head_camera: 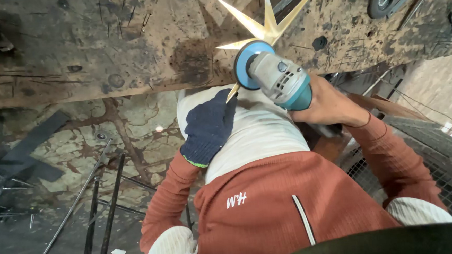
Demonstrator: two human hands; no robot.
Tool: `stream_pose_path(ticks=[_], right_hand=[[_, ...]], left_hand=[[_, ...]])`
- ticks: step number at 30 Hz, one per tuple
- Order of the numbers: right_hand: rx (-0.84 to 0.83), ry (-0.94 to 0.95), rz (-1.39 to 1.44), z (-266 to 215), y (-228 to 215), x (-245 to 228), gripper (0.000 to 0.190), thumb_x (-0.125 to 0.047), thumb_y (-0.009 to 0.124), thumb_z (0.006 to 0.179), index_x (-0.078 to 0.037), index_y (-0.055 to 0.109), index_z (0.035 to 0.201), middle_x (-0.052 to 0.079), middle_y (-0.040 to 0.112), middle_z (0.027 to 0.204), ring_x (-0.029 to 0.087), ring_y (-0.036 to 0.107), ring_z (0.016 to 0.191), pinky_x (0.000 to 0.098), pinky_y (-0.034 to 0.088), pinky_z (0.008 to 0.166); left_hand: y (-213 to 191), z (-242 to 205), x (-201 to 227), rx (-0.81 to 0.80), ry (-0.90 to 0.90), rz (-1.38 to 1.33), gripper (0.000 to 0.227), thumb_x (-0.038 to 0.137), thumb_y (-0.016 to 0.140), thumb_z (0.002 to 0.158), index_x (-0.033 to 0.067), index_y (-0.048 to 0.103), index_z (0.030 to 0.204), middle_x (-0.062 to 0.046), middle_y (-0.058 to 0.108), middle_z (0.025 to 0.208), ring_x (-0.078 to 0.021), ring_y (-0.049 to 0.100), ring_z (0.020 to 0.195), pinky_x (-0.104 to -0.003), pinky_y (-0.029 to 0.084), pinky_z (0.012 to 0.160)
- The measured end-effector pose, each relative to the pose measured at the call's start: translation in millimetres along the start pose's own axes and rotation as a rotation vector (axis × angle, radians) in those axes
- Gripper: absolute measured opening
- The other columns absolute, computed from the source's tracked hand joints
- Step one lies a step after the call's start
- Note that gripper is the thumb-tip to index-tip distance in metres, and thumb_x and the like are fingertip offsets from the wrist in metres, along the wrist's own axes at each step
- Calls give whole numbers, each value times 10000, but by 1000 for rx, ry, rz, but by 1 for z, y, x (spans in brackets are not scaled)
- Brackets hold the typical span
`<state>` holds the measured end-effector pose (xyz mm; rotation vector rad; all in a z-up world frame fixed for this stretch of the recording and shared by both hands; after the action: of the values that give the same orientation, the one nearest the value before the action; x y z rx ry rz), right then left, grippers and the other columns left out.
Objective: The recorder uses an angle grinder to polish and smooth the edges of a star-shaped metal object on a workshop bench.
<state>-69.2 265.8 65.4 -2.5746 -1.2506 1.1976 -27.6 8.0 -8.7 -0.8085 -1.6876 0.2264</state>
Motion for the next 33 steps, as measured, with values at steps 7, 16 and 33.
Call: stream_pose_path(ticks=[7,16,33], right_hand=[[105,117,39,1,-12,52,664,-137,839,688,4,609,1294,120,707,1153,201,654,1051,350,528,973],[174,-8,140,-4,7,35,765,-154,859,660,16,528,1328,102,673,1185,171,622,1089,335,496,991],[52,26,50,-2,-6,-1,745,-157,832,641,28,552,1306,121,691,1113,167,624,1002,353,522,925]], left_hand=[[-16,6,6,15,22,-108,227,291,635,1016,110,695,1139,-134,633,614,-346,605,517,-485,455,507],[-15,8,4,-152,-77,-169,279,317,603,1010,116,682,1187,-160,654,638,-386,631,575,-541,449,542],[-1,2,2,-25,38,201,300,342,621,990,131,713,1183,-93,605,562,-312,598,474,-491,437,467]])
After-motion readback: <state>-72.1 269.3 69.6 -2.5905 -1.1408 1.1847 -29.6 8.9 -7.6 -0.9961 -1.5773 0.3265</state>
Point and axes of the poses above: each hand's wrist, its own z-axis towards the middle knuckle, its own y-axis out of the palm, x = y × z, the point moved 3 cm from there along z, towards the middle knuckle
